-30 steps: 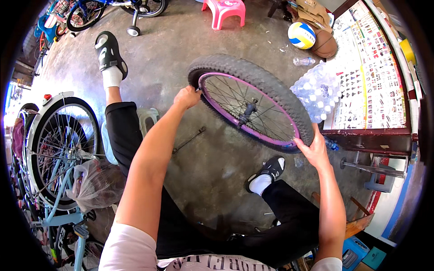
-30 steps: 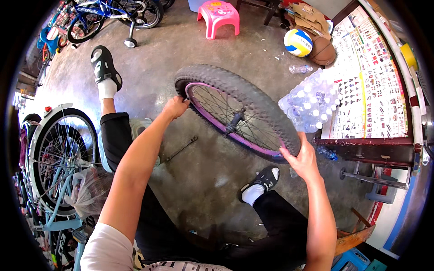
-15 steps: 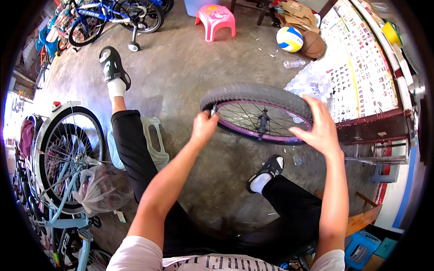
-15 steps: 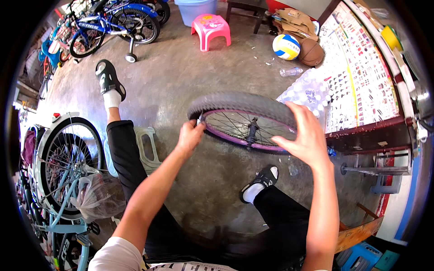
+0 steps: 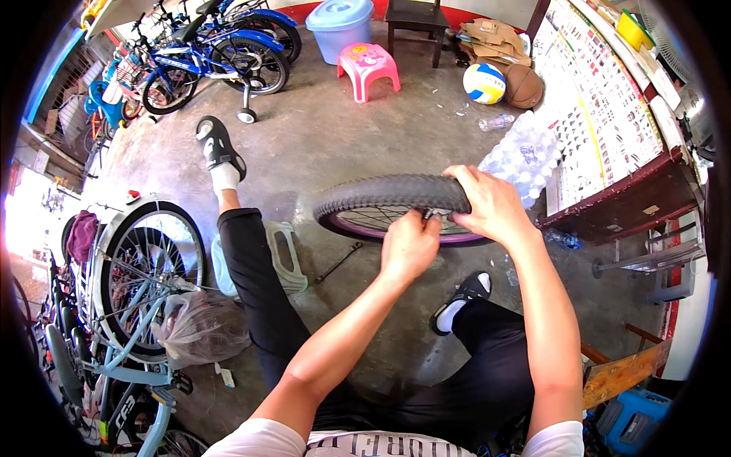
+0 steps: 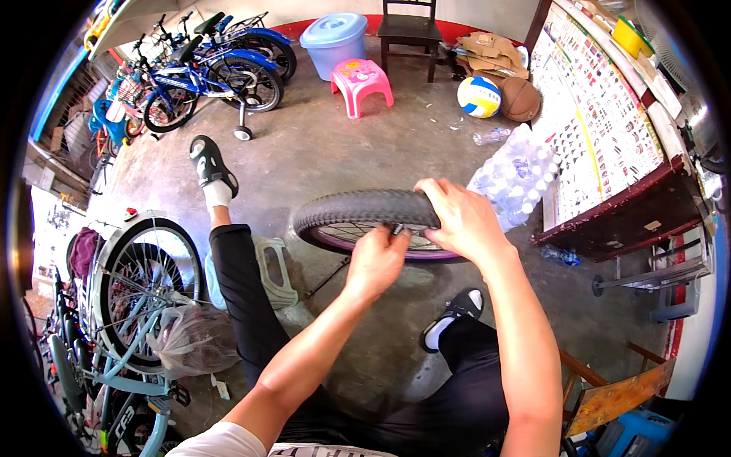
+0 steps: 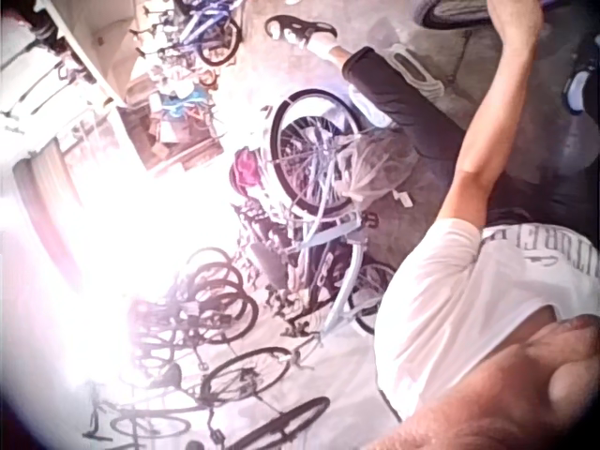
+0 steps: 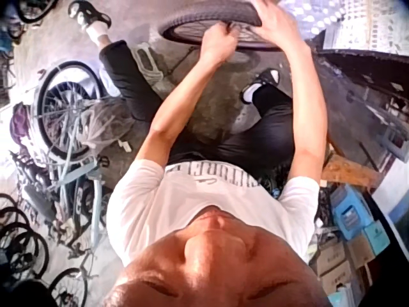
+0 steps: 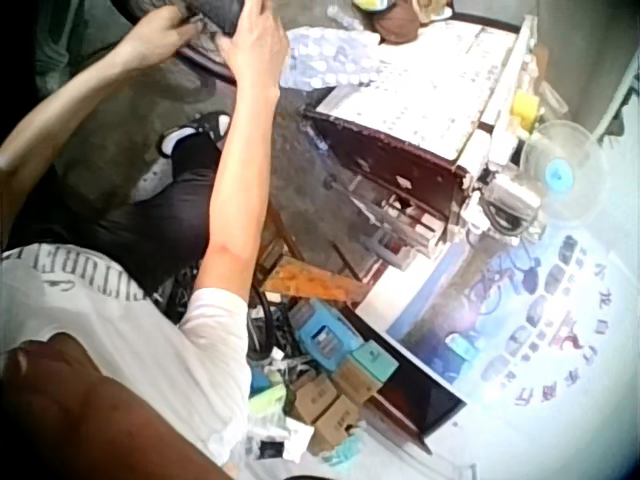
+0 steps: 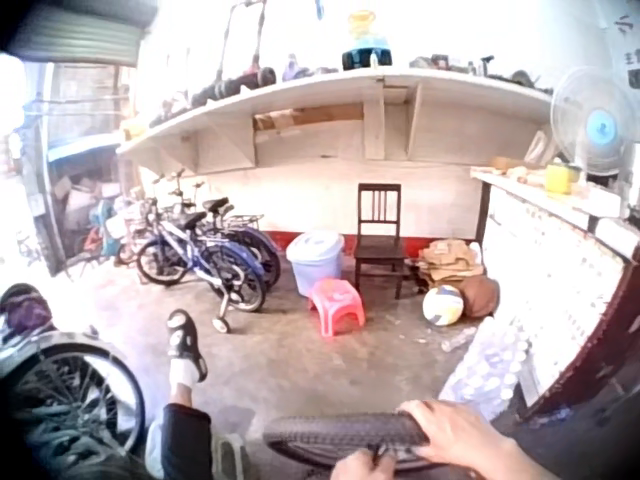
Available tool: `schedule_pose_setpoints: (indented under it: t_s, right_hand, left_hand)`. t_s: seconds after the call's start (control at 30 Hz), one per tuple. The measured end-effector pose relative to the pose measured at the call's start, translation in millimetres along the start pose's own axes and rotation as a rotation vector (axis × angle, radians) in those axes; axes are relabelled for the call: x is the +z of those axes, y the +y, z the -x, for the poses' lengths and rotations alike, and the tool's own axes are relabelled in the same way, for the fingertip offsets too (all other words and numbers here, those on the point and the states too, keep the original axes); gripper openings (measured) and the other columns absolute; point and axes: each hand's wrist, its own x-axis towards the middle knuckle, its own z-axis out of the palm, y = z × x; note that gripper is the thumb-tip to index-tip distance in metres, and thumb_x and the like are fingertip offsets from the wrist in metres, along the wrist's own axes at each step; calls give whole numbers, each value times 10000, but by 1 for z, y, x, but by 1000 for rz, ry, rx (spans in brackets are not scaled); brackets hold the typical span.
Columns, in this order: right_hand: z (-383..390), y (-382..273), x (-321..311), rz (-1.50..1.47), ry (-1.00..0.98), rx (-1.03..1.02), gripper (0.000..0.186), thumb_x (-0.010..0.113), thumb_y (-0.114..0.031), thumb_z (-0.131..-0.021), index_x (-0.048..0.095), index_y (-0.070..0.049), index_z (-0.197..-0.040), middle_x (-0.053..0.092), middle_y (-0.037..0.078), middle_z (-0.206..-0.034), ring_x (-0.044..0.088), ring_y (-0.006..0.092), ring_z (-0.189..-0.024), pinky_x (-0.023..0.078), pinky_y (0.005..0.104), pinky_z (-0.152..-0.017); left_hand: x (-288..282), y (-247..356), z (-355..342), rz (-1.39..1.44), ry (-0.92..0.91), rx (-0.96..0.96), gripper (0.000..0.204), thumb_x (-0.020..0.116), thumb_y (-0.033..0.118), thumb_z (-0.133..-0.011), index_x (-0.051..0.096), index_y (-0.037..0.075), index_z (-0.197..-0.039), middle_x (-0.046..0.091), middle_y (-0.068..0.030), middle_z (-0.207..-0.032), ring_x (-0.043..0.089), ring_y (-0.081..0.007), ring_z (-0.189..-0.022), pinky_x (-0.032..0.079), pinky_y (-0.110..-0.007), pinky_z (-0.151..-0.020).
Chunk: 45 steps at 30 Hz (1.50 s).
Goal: The person removes a tire from a bicycle rim by hand and using a tire lever.
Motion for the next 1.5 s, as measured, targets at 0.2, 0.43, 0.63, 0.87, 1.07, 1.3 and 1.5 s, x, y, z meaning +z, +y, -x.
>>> schedule_pose_setpoints:
  t_s: [0.2,0.43,0.63,0.87,1.07,1.3,1.5]
  right_hand:
    - [1,10,47,-325,-44,149,752,870,-163,-797,495,-219,-1446,764,168,-1136,723,434,-1059,575,513,-837]
    - [-11,0,66,-246,30,30,790,876,-119,-818,477,-231,-1491,742,144,-1277,726,404,-1112,595,470,-884]
    - [-9,10,61,-225,-12,70,757,843,-126,-850,466,-210,-1501,717,154,-1332,702,402,-1170,583,489,-935]
    - [2,35,64,-277,-77,150,754,839,-142,-861,452,-182,-1507,685,164,-1387,672,423,-1227,560,482,-990]
    - [40,77,66,-236,-54,258,741,858,-184,-872,453,-133,-1491,684,204,-1345,662,436,-1248,535,493,-1028]
    - [76,116,52,-152,-160,521,836,935,-239,-751,530,-90,-1467,660,223,-1391,627,415,-1315,500,467,-1096]
    - [54,85,18,-141,36,238,1003,974,-269,-675,508,-41,-1533,590,191,-1490,566,378,-1389,446,477,-1167]
  left_hand:
    - [1,-8,-5,-100,-41,-24,406,583,323,-1041,693,-53,-1147,704,-358,-1017,666,-540,-1074,516,-580,-916]
    - [-69,-36,-26,-317,118,41,374,590,295,-1041,677,-63,-970,699,-357,-954,678,-550,-987,524,-621,-870]
    - [-154,-127,-88,-639,208,-52,431,542,357,-1051,714,-29,-959,734,-349,-1005,720,-544,-964,586,-604,-884]
    - [-170,-296,-140,-809,-137,-287,515,498,389,-1067,717,-49,-1225,717,-338,-1226,693,-508,-1170,550,-559,-1032]
    - [-69,-365,-143,-713,-238,-251,520,468,416,-1084,701,-36,-1189,708,-321,-1266,675,-481,-1225,528,-559,-1067]
    - [-13,-354,-103,-497,-189,-276,494,507,413,-1064,694,-38,-1142,716,-345,-1179,688,-512,-1134,531,-585,-1019]
    - [-9,-295,-72,-314,8,-326,423,576,357,-1027,660,-53,-1088,721,-364,-1080,689,-541,-1066,545,-591,-964]
